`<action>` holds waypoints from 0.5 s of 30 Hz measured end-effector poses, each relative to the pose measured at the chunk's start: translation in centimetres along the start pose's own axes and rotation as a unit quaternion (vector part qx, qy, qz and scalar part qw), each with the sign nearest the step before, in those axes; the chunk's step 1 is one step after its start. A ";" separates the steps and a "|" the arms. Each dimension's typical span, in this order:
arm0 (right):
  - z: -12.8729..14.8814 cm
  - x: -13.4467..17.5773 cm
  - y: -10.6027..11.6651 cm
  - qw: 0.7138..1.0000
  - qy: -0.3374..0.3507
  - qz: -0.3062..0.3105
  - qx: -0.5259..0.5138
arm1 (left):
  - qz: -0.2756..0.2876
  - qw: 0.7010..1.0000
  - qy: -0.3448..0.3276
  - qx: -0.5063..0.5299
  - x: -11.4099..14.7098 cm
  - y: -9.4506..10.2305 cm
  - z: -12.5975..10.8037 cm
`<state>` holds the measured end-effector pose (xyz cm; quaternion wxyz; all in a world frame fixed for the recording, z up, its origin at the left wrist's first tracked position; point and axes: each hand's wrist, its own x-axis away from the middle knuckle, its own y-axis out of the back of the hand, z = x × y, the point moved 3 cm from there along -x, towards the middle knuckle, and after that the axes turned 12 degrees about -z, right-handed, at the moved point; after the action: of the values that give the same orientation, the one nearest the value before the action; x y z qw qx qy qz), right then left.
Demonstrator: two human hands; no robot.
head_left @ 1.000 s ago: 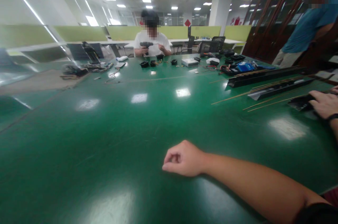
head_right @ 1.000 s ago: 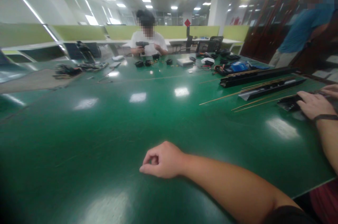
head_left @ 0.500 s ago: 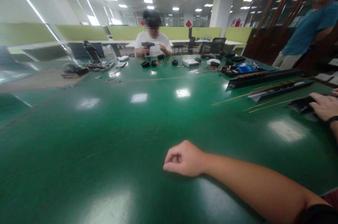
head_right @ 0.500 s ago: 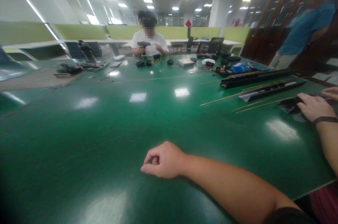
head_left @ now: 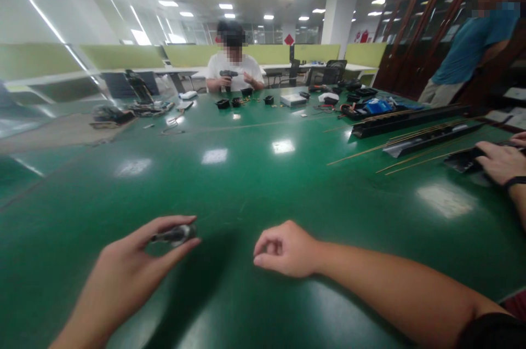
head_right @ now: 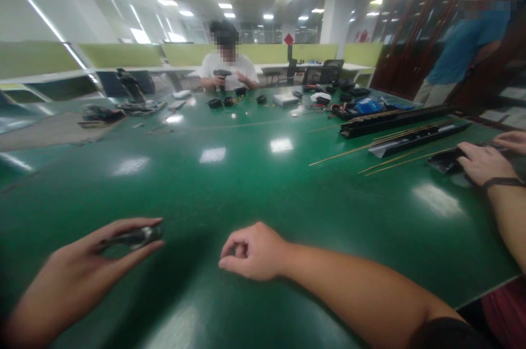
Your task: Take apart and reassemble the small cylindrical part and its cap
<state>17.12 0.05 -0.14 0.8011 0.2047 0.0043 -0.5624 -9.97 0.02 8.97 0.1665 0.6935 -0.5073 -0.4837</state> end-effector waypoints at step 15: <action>-0.2 -0.5 0.6 0.992 -0.084 -0.082 -0.053 | 0.092 0.958 -0.135 0.234 2.1 -10.9 -5.3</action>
<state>17.55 0.76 -0.02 0.7595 0.1126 -0.0162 -0.6405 0.43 1.49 2.58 -0.0267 0.5913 -0.6861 -0.4230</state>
